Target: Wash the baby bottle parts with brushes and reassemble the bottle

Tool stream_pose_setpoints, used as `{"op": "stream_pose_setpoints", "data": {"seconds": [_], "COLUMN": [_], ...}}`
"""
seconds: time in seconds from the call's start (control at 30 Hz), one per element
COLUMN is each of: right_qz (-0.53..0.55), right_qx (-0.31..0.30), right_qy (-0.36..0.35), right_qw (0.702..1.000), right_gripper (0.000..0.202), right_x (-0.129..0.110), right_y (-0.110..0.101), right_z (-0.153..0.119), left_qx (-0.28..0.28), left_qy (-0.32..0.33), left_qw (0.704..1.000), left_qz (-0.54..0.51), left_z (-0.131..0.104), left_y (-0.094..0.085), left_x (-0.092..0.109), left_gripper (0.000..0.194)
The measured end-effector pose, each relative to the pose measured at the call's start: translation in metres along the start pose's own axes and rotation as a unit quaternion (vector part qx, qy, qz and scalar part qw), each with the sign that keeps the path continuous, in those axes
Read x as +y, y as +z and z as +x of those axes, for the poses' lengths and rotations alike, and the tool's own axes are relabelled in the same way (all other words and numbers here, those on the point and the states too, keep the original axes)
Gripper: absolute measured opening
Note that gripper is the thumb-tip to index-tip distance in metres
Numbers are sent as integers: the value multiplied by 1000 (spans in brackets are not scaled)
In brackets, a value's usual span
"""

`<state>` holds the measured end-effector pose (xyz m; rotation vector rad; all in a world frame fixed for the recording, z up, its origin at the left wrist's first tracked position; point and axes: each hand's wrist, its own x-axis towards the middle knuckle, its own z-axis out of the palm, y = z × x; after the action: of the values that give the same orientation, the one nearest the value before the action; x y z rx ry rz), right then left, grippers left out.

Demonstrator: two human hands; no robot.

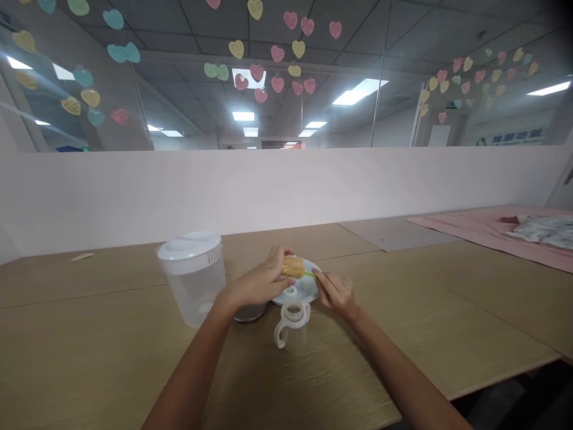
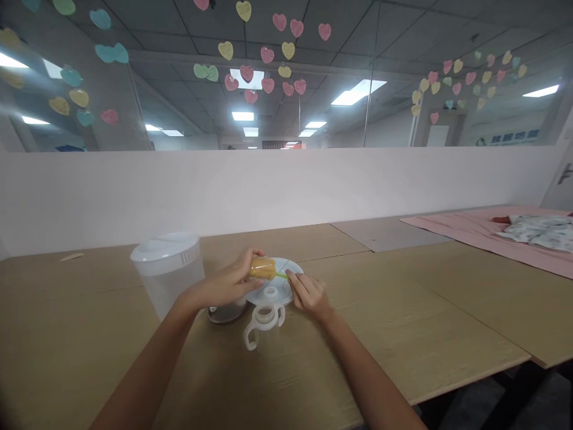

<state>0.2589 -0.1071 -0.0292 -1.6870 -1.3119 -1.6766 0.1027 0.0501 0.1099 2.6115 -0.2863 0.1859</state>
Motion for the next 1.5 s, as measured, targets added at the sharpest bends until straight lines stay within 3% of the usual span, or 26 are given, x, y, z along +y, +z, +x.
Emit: {"op": "stream_pose_setpoints", "data": {"seconds": [0.2,0.4,0.53,0.6,0.7,0.83,0.93,1.07,1.3,1.5], "right_qz": [8,20,30,31,12,2,13,36,42,36], "right_qx": [6,4,1,-15,-63,-129,-147,-143,-160,-159], "right_qy": [4,-8,-32,-31,1,53,106,168,169,165], "right_qw": [1000,1000,999,999,998,990,983,975,972,973], "right_gripper": [30,28,28,27,27,29,30,31,31,31], "right_x": [-1,-3,-3,-3,-3,-1,1,3,4,4], "right_y": [-1,-2,-4,-2,5,15,19,18,19,18], "right_z": [1,2,2,1,-1,-7,-10,-9,-10,-10], "left_qx": [18,52,13,20,90,151,123,26,-54,-94], "left_qy": [-3,-66,-119,-115,-112,-179,-225,-281,-344,-336], "left_qw": [1000,994,987,991,989,961,944,921,901,905], "left_qz": [-24,-76,-103,-72,23,144,210,268,260,243], "left_z": [-1,5,5,5,7,10,11,13,27,30], "left_y": [-4,1,2,0,-4,-6,-5,0,26,34], "left_x": [4,-2,-8,-11,-18,-36,-49,-64,-99,-114], "left_gripper": [37,47,58,58,51,44,47,54,68,37]}}
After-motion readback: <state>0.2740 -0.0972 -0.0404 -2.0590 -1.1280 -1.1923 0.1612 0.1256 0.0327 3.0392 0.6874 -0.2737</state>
